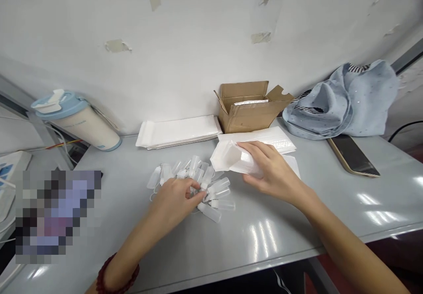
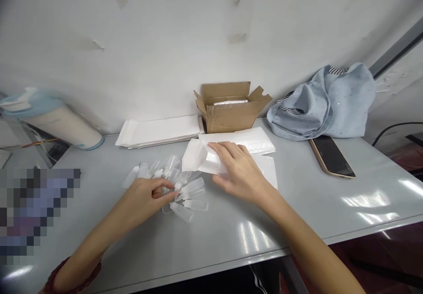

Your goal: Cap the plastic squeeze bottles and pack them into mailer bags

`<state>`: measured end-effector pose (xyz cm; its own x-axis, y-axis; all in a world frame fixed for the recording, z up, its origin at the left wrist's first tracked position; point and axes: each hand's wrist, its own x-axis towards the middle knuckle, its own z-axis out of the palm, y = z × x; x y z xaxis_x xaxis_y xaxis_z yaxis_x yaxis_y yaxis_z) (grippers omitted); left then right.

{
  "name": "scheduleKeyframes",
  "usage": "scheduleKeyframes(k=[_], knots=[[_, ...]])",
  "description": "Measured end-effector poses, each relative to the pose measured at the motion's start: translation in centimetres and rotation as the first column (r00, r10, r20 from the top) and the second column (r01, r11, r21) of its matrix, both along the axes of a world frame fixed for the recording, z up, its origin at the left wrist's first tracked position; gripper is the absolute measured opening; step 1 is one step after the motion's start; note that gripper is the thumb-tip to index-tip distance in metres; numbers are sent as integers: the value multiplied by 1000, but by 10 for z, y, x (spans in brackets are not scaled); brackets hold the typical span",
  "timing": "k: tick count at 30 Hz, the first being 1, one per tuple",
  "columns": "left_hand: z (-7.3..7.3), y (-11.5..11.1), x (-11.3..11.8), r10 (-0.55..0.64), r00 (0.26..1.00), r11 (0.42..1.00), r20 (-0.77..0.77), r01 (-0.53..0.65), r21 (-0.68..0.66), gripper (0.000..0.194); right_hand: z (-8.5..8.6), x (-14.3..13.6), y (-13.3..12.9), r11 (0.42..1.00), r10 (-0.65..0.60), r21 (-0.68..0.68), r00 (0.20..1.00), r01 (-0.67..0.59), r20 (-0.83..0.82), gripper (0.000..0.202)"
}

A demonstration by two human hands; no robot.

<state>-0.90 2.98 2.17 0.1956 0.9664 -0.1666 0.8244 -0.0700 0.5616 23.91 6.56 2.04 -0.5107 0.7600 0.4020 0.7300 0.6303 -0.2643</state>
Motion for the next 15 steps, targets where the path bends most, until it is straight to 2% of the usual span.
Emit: scheduleKeyframes(k=[3,8,11,15], knots=[[-4,-1,7,-12,999,999,-44,14,48,21,-1,-3,0,1000,10,-13,1000,-10,10,61],[-5,-1,6,22,1000,999,4,-22,40,25,-2,-4,-1,999,17,-42,999,-15,39,63],[2,1,-1,114,984,992,135,-120,44,27,-1,-3,-2,998,13,-58,998,-9,58,62],[15,0,-8,254,900,949,354,-303,89,25,0,-2,-3,998,10,-58,997,-5,80,61]])
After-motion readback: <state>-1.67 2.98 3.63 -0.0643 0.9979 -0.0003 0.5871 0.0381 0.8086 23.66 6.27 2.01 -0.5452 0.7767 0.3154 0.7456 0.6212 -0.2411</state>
